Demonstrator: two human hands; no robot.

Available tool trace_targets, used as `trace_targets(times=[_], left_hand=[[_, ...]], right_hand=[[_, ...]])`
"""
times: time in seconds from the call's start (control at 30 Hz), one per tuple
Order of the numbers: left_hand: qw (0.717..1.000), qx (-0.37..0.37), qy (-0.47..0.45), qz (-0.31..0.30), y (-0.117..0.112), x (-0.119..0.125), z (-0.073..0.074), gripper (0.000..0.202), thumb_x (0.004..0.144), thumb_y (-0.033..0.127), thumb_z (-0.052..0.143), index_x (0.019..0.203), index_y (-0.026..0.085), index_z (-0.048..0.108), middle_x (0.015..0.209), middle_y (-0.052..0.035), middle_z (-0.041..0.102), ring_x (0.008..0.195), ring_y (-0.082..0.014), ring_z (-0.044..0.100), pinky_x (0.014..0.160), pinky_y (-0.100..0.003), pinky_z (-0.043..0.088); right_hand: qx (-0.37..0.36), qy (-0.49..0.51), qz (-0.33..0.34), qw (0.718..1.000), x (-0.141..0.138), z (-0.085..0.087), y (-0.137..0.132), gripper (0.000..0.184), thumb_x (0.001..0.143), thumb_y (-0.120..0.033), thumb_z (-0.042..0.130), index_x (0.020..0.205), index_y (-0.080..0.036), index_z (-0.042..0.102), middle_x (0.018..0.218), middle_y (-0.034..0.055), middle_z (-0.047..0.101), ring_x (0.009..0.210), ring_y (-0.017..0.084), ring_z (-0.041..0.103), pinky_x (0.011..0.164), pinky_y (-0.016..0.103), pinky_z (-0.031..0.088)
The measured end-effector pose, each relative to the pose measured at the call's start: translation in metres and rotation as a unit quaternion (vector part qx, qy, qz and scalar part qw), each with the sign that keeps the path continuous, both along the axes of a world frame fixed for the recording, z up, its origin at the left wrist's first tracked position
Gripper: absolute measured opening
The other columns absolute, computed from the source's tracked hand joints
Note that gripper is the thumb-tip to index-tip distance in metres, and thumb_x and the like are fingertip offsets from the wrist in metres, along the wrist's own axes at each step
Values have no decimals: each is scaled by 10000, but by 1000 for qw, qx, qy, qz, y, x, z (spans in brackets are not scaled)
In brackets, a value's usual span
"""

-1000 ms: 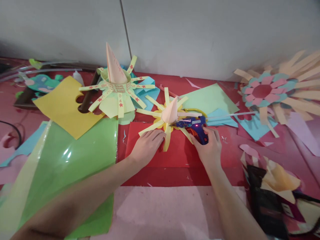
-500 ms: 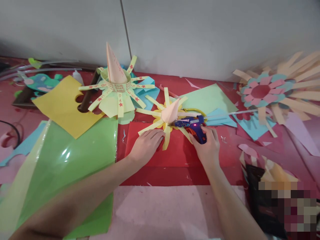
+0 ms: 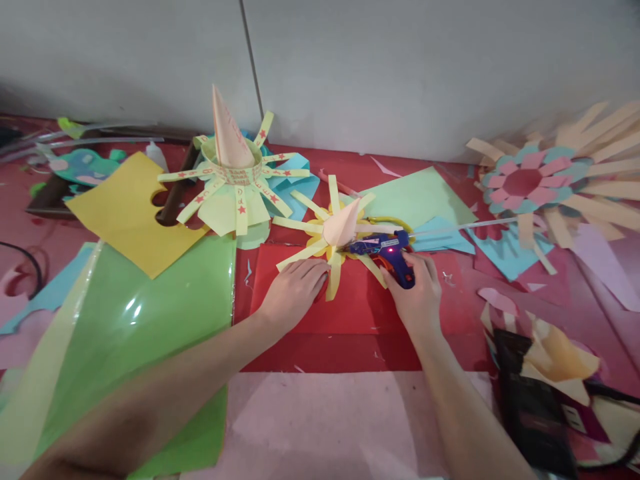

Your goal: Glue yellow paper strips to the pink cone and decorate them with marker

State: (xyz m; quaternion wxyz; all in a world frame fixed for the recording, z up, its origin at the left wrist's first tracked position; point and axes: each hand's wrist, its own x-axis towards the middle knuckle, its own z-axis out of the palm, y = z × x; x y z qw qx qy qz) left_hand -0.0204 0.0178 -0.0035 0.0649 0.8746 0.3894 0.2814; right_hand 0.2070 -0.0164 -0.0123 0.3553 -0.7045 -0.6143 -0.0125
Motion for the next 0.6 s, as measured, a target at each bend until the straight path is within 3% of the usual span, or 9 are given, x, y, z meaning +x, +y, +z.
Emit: trace_targets(times=[0.6], left_hand=[[1000,-9,1,1,0,0,-4,187,941,164,411,995,154,590,991,-57,691,905,-165,652,810,-312,535]], right_hand=[[1,3,-6,1000,-1,3,-2,256,785,-311,616,1011,-206,560,982,78,608,917,210,613,780,384,524]])
